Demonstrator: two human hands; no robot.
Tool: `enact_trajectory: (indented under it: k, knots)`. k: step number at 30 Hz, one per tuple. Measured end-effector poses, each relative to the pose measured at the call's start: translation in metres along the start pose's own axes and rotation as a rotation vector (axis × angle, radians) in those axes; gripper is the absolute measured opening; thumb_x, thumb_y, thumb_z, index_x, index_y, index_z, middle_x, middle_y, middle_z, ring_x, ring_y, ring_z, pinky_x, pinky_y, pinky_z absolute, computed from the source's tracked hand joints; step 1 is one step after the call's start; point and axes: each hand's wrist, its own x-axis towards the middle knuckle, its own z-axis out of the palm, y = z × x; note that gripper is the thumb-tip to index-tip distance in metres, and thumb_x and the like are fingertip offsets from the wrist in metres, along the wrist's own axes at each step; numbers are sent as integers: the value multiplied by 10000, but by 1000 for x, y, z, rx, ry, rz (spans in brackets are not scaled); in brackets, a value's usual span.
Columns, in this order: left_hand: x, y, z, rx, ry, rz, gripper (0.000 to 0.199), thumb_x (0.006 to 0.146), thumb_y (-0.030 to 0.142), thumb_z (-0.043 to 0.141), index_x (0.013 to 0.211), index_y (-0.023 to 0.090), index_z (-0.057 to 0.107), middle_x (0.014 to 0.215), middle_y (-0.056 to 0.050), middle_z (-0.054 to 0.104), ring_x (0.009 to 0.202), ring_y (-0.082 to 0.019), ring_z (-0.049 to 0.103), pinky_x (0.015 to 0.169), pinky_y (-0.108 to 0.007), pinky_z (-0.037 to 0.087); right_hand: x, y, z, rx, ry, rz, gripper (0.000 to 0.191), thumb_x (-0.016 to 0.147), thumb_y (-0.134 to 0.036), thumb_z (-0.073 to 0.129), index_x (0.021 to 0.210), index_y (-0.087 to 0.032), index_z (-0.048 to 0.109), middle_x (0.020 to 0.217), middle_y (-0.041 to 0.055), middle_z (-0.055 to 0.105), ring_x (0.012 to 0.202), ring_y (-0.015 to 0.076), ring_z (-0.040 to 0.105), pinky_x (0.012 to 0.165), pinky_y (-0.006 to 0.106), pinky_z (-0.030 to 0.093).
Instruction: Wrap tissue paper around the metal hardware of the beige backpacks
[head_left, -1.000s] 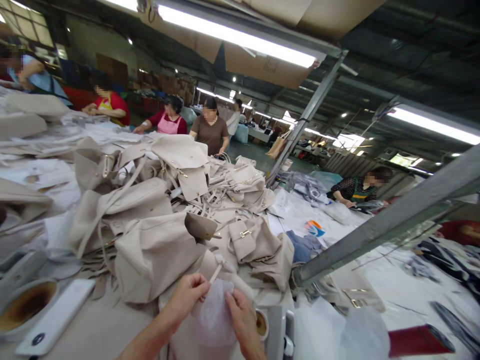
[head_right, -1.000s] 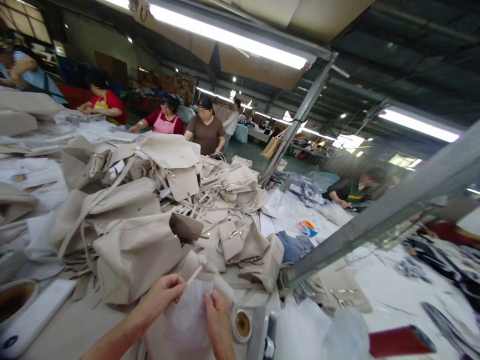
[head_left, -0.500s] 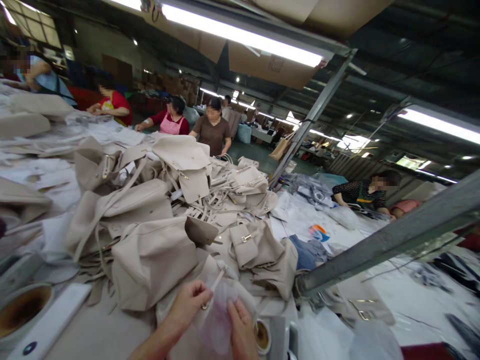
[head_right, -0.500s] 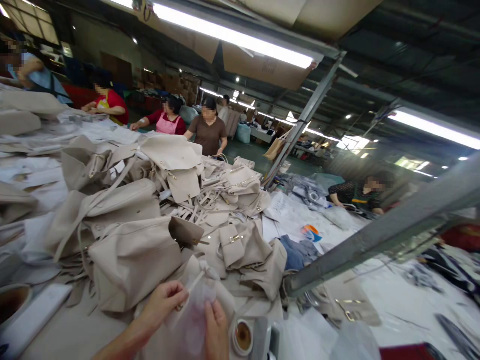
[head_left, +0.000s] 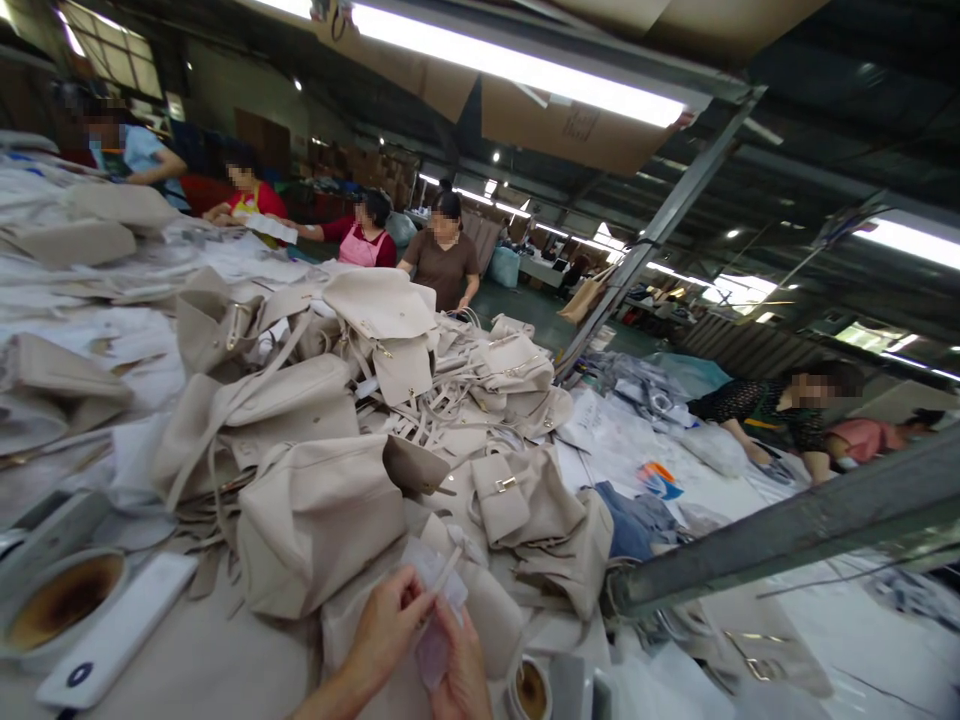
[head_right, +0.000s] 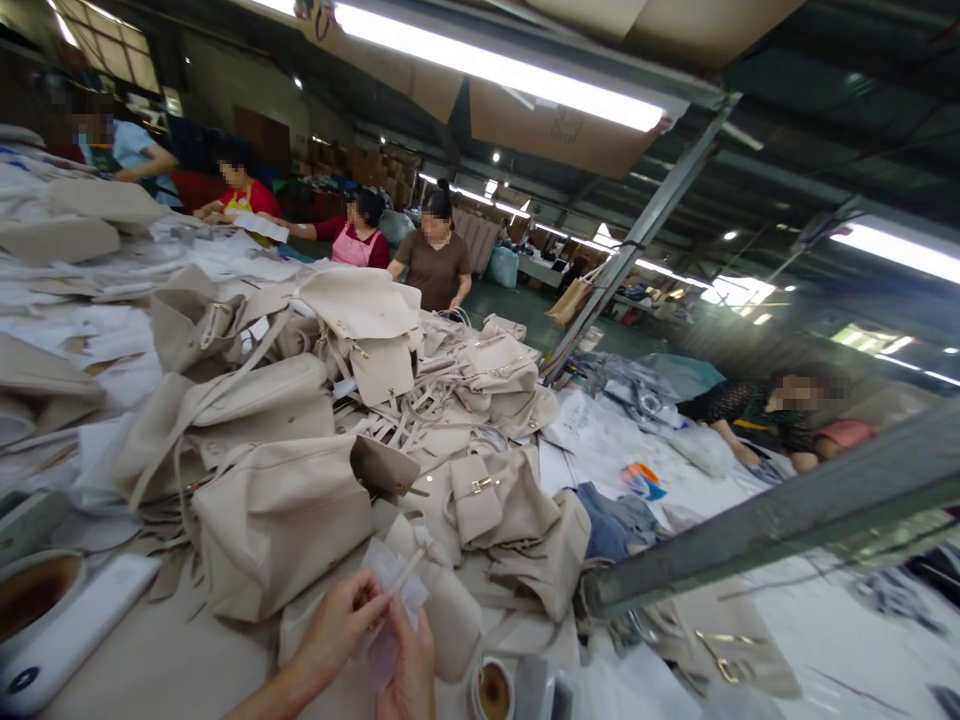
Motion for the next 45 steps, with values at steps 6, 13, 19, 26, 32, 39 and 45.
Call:
enact_trajectory:
  k: [6, 13, 19, 26, 32, 39, 45]
  knots:
    - [-1, 6, 0, 60, -42, 45, 253, 728, 415, 533, 576, 216, 497, 573, 16, 514, 613, -173, 471, 597, -289, 320, 12, 1, -3, 42, 70, 29, 424, 561, -377, 874, 904, -187, 711, 867, 52, 779, 807, 246, 718, 751, 362, 559]
    - [10, -17, 14, -103, 59, -75, 330, 591, 498, 631, 720, 240, 471, 512, 79, 422, 541, -159, 445, 558, -281, 324, 20, -1, 0, 105, 132, 2, 451, 504, -354, 892, 877, -181, 707, 831, 33, 764, 829, 247, 713, 780, 365, 560]
    - [18, -39, 19, -167, 241, -219, 676, 449, 534, 701, 990, 217, 448, 565, 86, 473, 574, -206, 534, 602, -328, 402, 23, -1, 0, 134, 173, 41, 507, 475, -349, 897, 909, -193, 686, 799, 20, 769, 750, 233, 717, 676, 331, 563]
    - [17, -38, 16, -345, -6, -417, 460, 506, 586, 701, 719, 224, 515, 732, -3, 619, 739, -209, 589, 643, -299, 393, 31, -5, -9, 123, 227, 45, 473, 433, -322, 905, 815, -193, 657, 697, 4, 760, 686, 245, 720, 657, 355, 568]
    - [27, -7, -3, -370, -96, -378, 497, 607, 623, 672, 883, 219, 582, 817, 9, 647, 763, -172, 584, 667, -268, 392, 24, -16, -17, 136, 133, 105, 499, 466, -325, 897, 885, -174, 673, 811, 57, 783, 779, 272, 729, 684, 366, 560]
    - [49, 4, 7, -294, -248, -338, 467, 507, 550, 777, 617, 188, 503, 550, 74, 491, 516, -86, 418, 529, -228, 292, 23, -21, -25, -13, 248, 39, 578, 423, -359, 903, 914, -150, 682, 765, 56, 777, 713, 275, 717, 638, 353, 544]
    - [60, 5, 12, -398, -441, -487, 473, 638, 638, 655, 692, 169, 621, 543, -1, 612, 521, -146, 562, 532, -258, 424, 24, -20, -25, -70, 313, -6, 571, 461, -388, 882, 937, -147, 679, 794, 45, 780, 758, 264, 712, 711, 358, 541]
